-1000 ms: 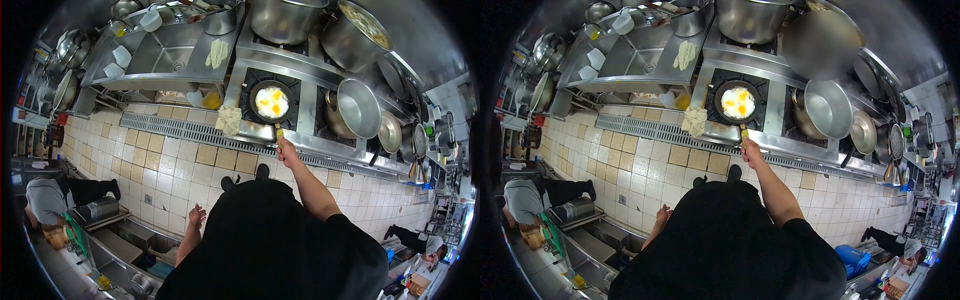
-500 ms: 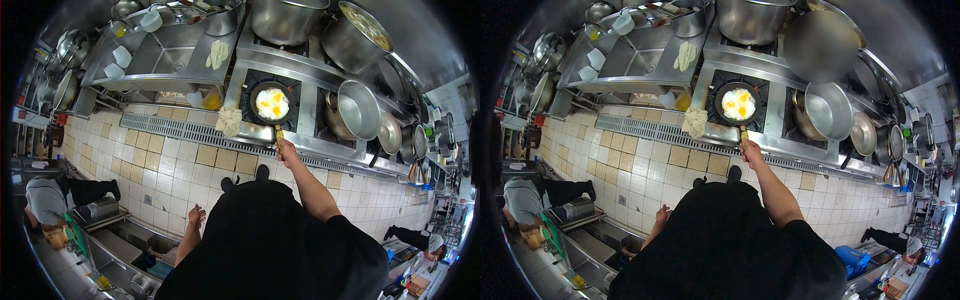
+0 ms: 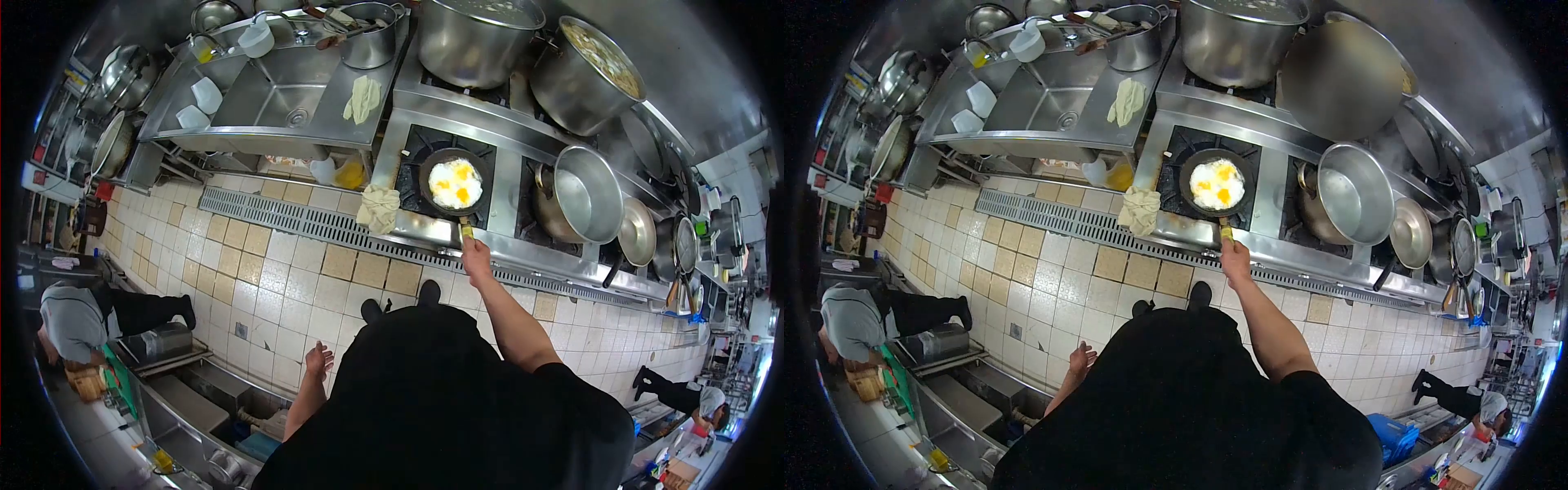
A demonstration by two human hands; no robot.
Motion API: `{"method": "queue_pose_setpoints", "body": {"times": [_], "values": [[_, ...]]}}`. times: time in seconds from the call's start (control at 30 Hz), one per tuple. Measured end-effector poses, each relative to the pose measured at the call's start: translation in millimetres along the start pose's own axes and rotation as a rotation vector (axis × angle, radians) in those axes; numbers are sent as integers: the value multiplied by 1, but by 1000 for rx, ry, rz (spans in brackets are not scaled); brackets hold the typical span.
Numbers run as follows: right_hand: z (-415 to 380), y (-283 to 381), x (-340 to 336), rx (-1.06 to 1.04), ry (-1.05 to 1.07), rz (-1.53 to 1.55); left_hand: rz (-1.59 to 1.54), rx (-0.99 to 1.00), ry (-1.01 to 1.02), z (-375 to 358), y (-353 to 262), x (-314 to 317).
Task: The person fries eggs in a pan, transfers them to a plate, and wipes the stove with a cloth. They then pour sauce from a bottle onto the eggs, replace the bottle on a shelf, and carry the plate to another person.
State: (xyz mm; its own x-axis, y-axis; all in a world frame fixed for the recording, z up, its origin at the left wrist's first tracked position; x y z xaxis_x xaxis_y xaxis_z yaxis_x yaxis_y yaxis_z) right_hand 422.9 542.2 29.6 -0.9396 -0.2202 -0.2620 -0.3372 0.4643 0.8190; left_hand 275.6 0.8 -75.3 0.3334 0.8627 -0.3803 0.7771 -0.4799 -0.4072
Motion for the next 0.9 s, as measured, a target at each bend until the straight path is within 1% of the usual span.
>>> {"method": "queue_pose_setpoints", "body": {"times": [0.07, 0.1, 0.13, 0.2, 0.27, 0.33, 0.4, 0.5, 0.6, 0.67, 0.7, 0.73, 0.8, 0.87, 0.9], "values": [[9, 0, 13, -136, -22, -62, 17, 8, -7, -1, 5, -3], [1, 6, 17, -68, 39, -22, 41, -8, -8, -1, 7, -3], [-6, 20, 15, -73, 40, -17, 61, -23, -7, 1, 7, -2], [-18, 29, 12, 19, 65, 16, 39, -23, -9, 4, 4, -4], [-8, 28, 12, 13, 74, 47, -7, -34, -16, 5, 5, -4], [1, 34, 9, -48, -9, 19, -9, -24, -10, 1, 4, -5], [4, 33, 13, -57, -1, 5, -14, -9, -1, -1, 3, -4], [1, 34, 12, -68, 59, 53, -15, -53, -12, -1, 7, -3], [-1, 34, -1, -16, 98, -5, -30, -59, -35, -4, 12, -4], [0, 37, -8, -8, 39, -1, -33, -28, -28, -4, 15, -5], [11, 32, -5, -41, -7, -36, -29, -25, -23, -6, 15, -5], [14, 28, 1, -42, -13, -34, -8, -34, -5, -8, 18, -4], [15, 29, 14, -133, -18, -28, 12, -39, 11, -8, 23, -3], [11, 24, 14, -116, 16, 30, 0, -52, 16, -5, 26, -2], [3, 25, 7, -49, 51, 5, -1, -52, 16, -6, 24, -2]]}}
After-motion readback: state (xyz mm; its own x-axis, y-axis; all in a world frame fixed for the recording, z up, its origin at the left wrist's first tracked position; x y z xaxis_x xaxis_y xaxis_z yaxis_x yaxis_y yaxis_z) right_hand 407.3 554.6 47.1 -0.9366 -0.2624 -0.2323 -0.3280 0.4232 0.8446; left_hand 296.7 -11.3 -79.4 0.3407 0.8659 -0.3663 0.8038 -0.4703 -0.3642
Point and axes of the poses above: each hand's wrist, its own z-axis towards the middle knuckle, its own x-axis out of the palm, y = z × x, the point moved 8 cm from there along z, towards the middle knuckle, and after that the axes turned 14 degrees about -y, right-handed, at the moved point
